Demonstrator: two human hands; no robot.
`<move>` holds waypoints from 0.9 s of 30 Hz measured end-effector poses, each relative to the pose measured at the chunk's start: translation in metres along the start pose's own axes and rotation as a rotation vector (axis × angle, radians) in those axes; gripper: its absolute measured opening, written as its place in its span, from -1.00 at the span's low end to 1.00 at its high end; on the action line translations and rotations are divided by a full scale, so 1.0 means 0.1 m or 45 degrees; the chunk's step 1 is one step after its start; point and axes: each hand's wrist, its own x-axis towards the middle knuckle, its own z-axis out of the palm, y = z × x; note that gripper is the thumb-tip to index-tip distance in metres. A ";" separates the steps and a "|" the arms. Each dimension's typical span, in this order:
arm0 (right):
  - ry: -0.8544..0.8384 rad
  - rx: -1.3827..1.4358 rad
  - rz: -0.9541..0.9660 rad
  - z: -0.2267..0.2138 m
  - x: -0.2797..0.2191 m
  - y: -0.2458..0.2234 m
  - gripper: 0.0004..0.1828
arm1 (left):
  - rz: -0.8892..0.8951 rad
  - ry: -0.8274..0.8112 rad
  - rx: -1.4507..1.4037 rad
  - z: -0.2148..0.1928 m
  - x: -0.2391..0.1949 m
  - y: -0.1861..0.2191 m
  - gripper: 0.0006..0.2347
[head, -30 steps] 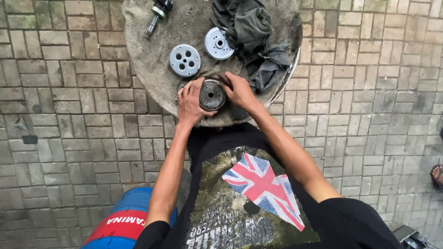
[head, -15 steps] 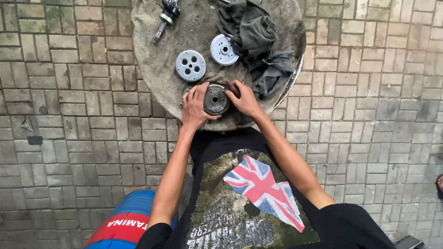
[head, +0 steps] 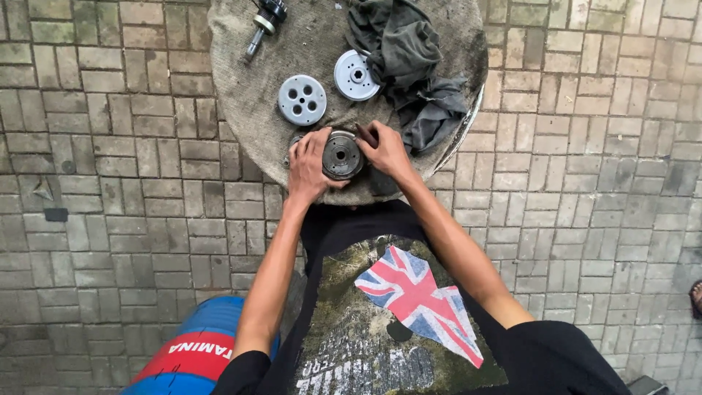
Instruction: The person scrubs a cylindrical metal part with a small abrasive block while holding it steady with the other hand. The part is rotated and repositioned repeatedly to clean different surfaces. Two other metal discs and a rag rest on the work surface nearby.
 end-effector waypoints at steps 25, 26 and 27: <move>-0.152 -0.330 -0.167 -0.07 0.18 -0.28 -0.82 | -0.020 -0.050 0.028 -0.05 0.00 0.03 0.20; -0.150 -0.321 -0.159 -0.08 0.16 -0.27 -0.82 | -0.015 -0.047 0.024 -0.04 -0.01 0.03 0.19; -0.148 -0.314 -0.155 -0.09 0.16 -0.27 -0.83 | -0.011 -0.040 0.021 -0.03 0.00 0.02 0.19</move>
